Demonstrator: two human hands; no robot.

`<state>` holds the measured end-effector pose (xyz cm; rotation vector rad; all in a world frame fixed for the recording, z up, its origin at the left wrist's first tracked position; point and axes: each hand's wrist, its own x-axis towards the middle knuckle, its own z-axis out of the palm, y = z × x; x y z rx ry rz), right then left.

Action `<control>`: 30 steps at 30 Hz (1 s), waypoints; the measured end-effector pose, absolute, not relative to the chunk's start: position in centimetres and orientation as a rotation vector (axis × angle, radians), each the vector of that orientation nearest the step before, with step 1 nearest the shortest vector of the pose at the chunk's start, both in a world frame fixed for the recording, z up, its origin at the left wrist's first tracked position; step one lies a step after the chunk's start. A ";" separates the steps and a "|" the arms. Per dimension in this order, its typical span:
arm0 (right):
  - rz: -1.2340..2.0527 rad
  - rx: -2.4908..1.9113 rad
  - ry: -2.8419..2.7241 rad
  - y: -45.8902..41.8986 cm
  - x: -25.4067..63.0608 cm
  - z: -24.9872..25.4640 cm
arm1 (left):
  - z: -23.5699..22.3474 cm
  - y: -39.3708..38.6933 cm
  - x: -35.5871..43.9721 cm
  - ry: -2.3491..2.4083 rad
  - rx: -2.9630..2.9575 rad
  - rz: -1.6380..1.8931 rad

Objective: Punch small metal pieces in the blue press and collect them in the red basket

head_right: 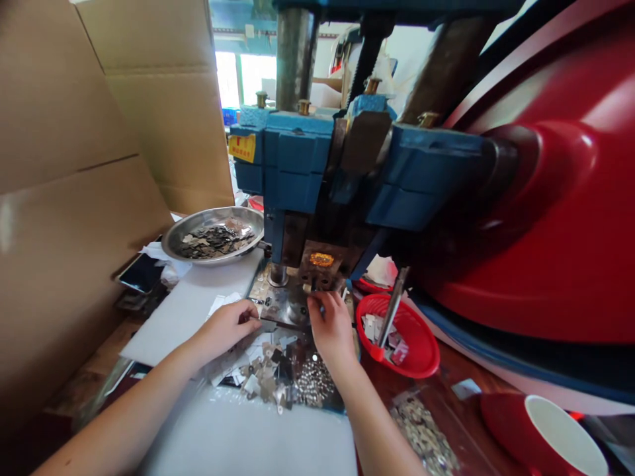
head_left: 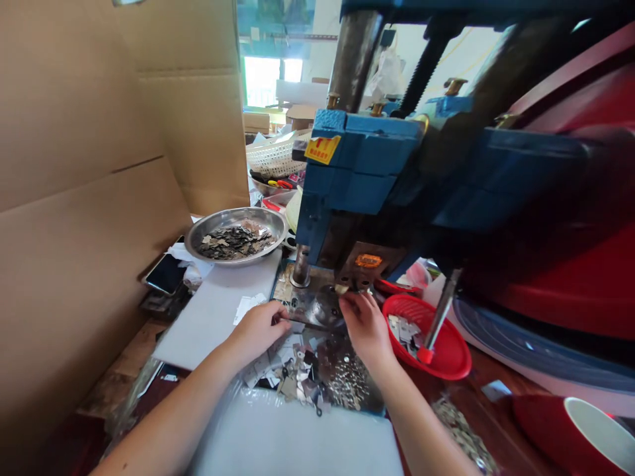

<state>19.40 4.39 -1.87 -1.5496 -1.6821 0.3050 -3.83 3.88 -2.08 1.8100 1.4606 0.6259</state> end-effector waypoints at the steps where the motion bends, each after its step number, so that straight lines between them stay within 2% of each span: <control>1: 0.337 -1.530 -1.683 3.4 19.2 -1.8 | -2.1 3.9 -3.7 1.420 1.682 0.690; 6: 0.795 -1.470 -1.746 -0.6 16.8 -2.4 | -1.7 3.1 -1.8 1.081 1.136 0.840; 11: 0.916 -1.407 -1.591 -0.7 15.6 -2.3 | -1.6 1.4 1.0 1.026 1.217 0.768; 15: 0.773 -1.455 -1.675 -0.3 16.4 -1.3 | -1.0 1.4 1.7 1.092 1.527 0.865; 19: 0.476 -1.494 -1.839 0.5 17.6 -1.0 | 0.0 3.3 2.0 1.183 1.862 0.918; 23: 0.173 -1.506 -1.774 2.8 18.7 -1.8 | -0.3 6.1 3.2 1.320 2.090 0.913; 30: 0.293 -1.523 -1.592 6.4 19.8 -3.5 | -2.2 9.2 4.9 1.384 1.933 0.926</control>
